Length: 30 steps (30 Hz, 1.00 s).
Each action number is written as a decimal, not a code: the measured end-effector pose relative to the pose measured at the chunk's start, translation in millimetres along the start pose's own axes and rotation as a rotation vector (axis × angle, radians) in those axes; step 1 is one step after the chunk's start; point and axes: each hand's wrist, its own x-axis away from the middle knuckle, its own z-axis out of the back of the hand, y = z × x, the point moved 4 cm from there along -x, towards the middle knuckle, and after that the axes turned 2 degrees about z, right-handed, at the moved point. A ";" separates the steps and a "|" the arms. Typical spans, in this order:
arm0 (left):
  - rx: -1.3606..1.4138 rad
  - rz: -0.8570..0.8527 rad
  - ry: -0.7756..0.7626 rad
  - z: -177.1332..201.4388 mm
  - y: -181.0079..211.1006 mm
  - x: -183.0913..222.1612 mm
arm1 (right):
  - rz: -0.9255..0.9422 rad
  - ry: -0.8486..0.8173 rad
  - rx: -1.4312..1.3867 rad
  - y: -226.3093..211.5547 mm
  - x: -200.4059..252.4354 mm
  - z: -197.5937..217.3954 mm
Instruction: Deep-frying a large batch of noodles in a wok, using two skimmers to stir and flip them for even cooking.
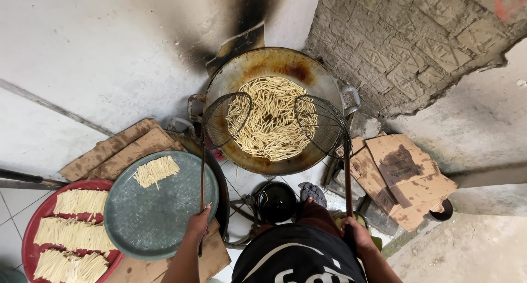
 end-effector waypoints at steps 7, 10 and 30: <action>-0.001 0.001 -0.009 -0.7 -2.6 -2.4 | -0.065 0.106 0.213 -28.1 38.6 -8.8; 0.002 0.000 -0.014 -1.6 -1.0 -0.9 | -0.060 0.023 0.195 -22.4 31.0 -9.4; -0.041 0.019 0.032 0.9 -8.0 -25.3 | -0.136 0.071 0.172 -6.4 8.3 -15.0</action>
